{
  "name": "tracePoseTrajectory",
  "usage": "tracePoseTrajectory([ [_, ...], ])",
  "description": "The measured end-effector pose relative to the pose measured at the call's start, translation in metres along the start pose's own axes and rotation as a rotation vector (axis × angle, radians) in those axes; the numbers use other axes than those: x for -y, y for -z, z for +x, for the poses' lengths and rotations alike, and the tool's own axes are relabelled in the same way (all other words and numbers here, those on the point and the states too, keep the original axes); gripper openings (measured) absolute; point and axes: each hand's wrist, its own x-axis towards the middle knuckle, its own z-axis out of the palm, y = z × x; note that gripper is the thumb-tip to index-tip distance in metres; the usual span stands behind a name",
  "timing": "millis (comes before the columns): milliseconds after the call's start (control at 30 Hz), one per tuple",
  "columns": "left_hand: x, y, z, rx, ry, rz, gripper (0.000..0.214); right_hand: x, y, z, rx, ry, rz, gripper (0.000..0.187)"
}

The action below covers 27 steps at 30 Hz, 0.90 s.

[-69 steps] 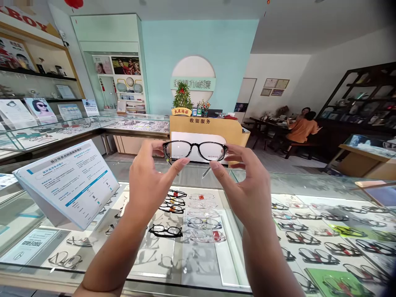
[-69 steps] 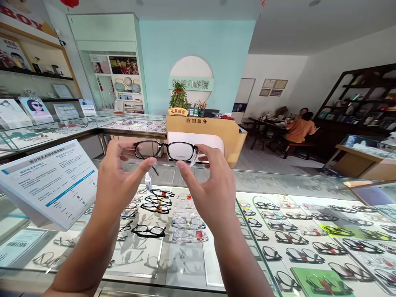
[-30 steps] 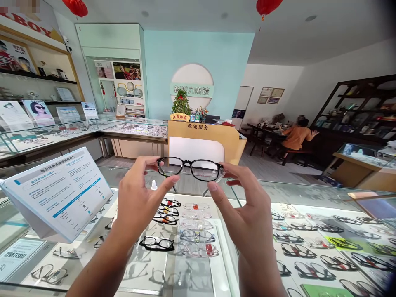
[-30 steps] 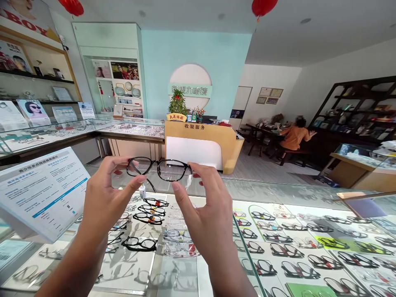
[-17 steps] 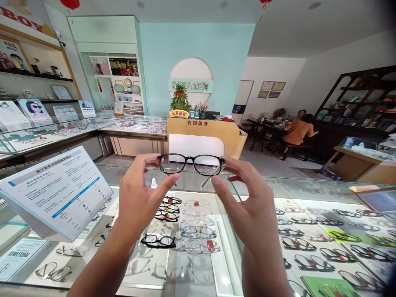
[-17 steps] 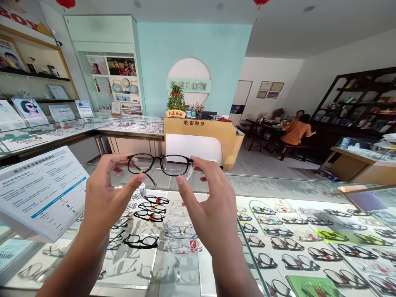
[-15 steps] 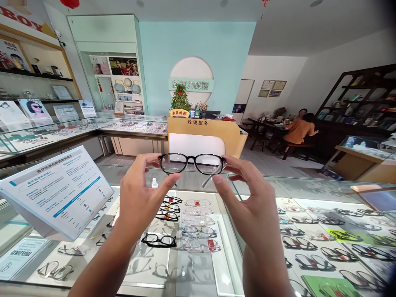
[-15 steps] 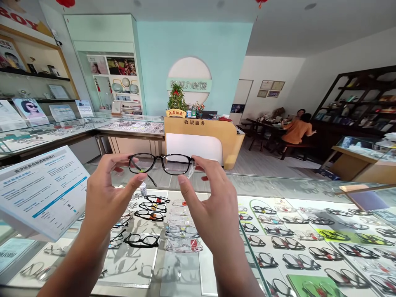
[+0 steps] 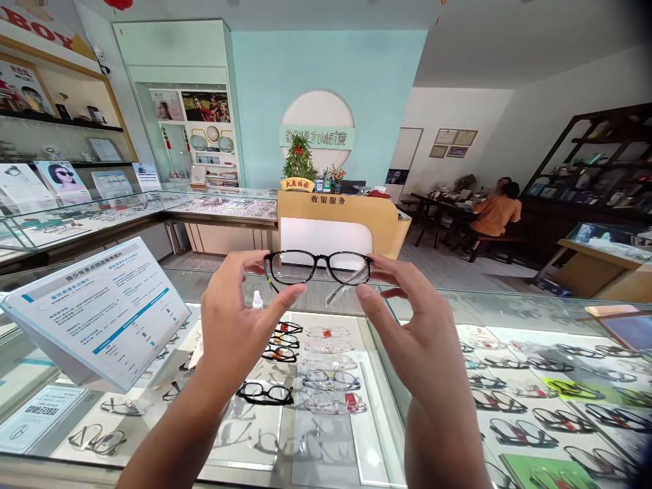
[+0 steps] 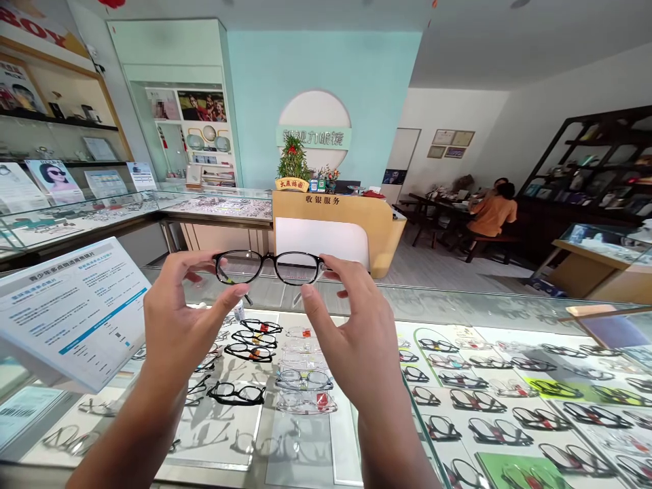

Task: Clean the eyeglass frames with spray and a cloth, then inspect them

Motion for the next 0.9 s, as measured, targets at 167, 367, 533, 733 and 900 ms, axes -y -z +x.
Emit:
tracePoseTrajectory([
  [167,-0.0005,-0.0003,-0.0004,-0.014,-0.03,0.007,0.056,0.0001,0.0002,-0.0009,0.024,-0.024,-0.005,0.041],
  [367,-0.0034,0.0004,0.0018,-0.027,-0.046,0.015,0.057,0.0028,0.0,-0.0031,0.014,-0.022,-0.002,0.041],
  [533,-0.0008,-0.001,0.0028,-0.042,-0.104,0.005,0.054,0.0052,-0.0002,-0.0027,-0.003,-0.015,-0.004,0.04],
  [733,0.0017,-0.0027,0.0031,-0.019,-0.091,-0.012,0.048,0.0077,-0.0002,-0.0028,-0.015,-0.018,-0.003,0.038],
  [900,0.0025,-0.0035,0.0025,0.002,-0.076,-0.022,0.046,0.0089,-0.0002,-0.0037,-0.038,-0.015,0.003,0.037],
])
